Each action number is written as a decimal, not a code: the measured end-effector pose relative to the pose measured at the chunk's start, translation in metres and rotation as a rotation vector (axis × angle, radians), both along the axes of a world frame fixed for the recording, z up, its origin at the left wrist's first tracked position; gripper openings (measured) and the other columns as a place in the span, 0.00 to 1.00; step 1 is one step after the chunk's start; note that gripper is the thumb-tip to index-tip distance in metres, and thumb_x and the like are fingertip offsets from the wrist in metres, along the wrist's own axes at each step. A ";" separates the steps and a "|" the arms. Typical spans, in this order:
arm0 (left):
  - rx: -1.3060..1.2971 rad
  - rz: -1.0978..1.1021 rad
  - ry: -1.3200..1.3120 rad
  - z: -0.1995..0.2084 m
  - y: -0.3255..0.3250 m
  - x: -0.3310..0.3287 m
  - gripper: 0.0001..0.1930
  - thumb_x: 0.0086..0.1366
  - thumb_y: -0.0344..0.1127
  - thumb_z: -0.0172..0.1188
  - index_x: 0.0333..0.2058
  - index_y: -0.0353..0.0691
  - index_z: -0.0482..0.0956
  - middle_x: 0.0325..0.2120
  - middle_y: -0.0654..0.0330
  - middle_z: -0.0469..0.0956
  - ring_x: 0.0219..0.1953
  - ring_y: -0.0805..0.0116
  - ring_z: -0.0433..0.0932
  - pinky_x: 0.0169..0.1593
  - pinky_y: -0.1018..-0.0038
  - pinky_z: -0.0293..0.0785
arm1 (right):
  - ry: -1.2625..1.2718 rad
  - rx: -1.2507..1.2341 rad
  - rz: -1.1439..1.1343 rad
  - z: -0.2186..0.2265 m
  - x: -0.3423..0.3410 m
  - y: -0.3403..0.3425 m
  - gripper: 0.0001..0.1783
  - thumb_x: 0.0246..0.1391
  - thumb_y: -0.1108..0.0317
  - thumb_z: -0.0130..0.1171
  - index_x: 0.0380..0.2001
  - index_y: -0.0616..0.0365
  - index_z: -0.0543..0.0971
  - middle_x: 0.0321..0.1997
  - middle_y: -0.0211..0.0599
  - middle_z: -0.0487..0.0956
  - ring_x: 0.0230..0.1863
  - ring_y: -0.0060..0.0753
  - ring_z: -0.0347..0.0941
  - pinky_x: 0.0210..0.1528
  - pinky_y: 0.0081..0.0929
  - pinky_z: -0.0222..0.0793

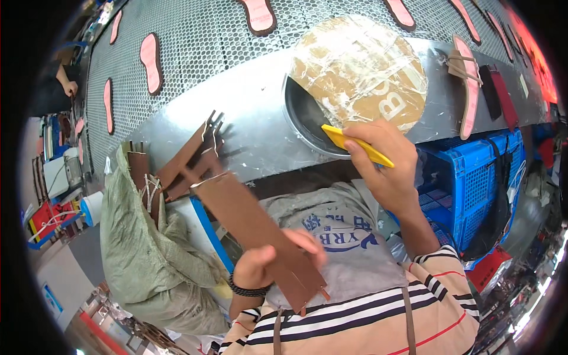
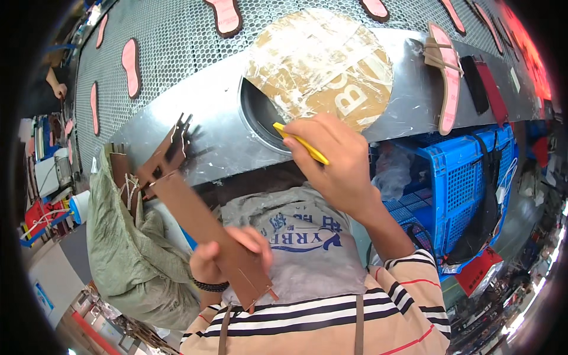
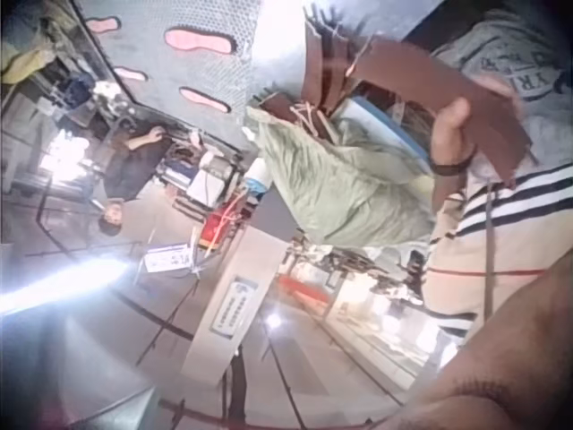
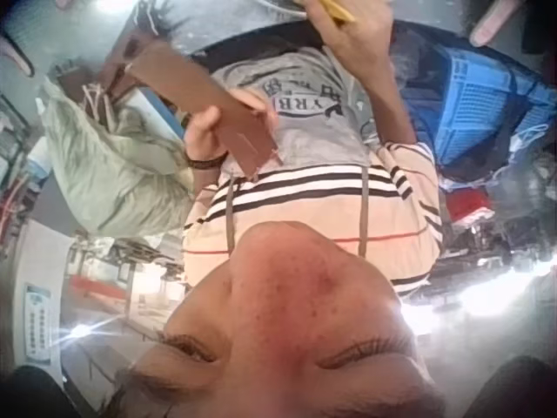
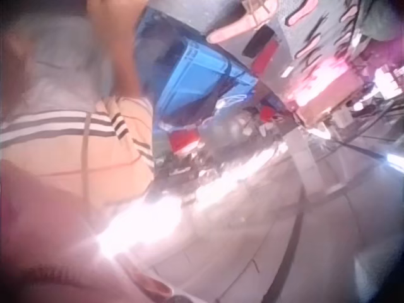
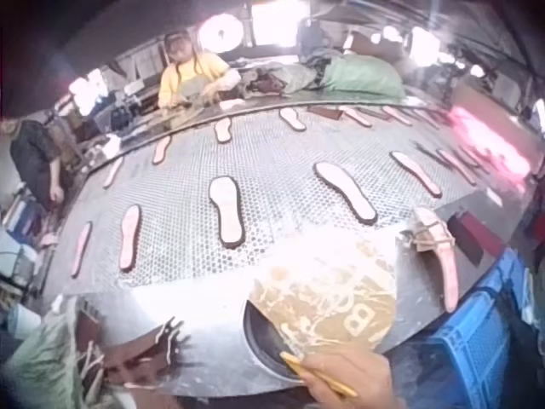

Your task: Applying glue to the edges of leather shoe upper components using a hand tool spreader.

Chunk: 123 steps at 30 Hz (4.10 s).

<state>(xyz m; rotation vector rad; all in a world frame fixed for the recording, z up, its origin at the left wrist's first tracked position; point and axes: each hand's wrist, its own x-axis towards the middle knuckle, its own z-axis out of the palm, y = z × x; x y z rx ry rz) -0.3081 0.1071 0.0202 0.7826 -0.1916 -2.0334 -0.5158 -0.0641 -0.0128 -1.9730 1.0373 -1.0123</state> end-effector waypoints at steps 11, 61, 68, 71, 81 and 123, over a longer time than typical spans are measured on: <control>-0.183 0.404 -0.838 0.003 -0.038 0.016 0.21 0.70 0.37 0.56 0.55 0.29 0.66 0.42 0.47 0.77 0.35 0.61 0.80 0.34 0.69 0.76 | 0.185 -0.156 0.115 -0.015 0.009 -0.012 0.08 0.50 0.71 0.68 0.35 0.57 0.81 0.30 0.33 0.77 0.34 0.38 0.69 0.40 0.33 0.61; -0.243 0.744 -1.116 -0.037 -0.124 -0.025 0.12 0.72 0.32 0.54 0.48 0.29 0.74 0.42 0.51 0.79 0.37 0.63 0.81 0.34 0.69 0.80 | -0.292 -0.105 0.110 0.001 0.007 -0.018 0.08 0.52 0.78 0.63 0.36 0.59 0.77 0.35 0.40 0.77 0.33 0.34 0.73 0.34 0.28 0.69; -0.268 0.791 -1.122 -0.042 -0.123 -0.030 0.13 0.73 0.32 0.54 0.49 0.29 0.73 0.42 0.50 0.79 0.38 0.63 0.81 0.35 0.70 0.81 | -0.250 -0.234 -0.100 -0.009 0.000 -0.022 0.10 0.47 0.80 0.64 0.35 0.62 0.78 0.35 0.41 0.75 0.31 0.36 0.74 0.31 0.27 0.70; -0.275 0.776 -1.083 -0.044 -0.122 -0.032 0.13 0.73 0.31 0.54 0.50 0.29 0.72 0.42 0.50 0.79 0.38 0.63 0.82 0.35 0.70 0.82 | -0.370 -0.154 0.092 -0.007 0.008 -0.020 0.08 0.53 0.80 0.61 0.36 0.60 0.76 0.35 0.41 0.76 0.33 0.36 0.73 0.36 0.28 0.69; -0.276 0.747 -1.031 -0.043 -0.123 -0.041 0.13 0.72 0.31 0.54 0.51 0.31 0.70 0.43 0.50 0.79 0.37 0.63 0.81 0.33 0.70 0.81 | -0.319 -0.134 -0.017 -0.007 0.012 -0.028 0.08 0.50 0.81 0.64 0.35 0.63 0.78 0.35 0.41 0.76 0.32 0.37 0.74 0.32 0.28 0.71; 0.064 -0.609 -0.376 -0.005 -0.119 0.108 0.34 0.56 0.32 0.61 0.62 0.28 0.65 0.59 0.50 0.71 0.59 0.65 0.69 0.63 0.72 0.59 | -0.417 0.473 -0.118 0.000 -0.014 -0.036 0.05 0.51 0.74 0.67 0.32 0.60 0.83 0.30 0.34 0.82 0.31 0.28 0.74 0.33 0.25 0.67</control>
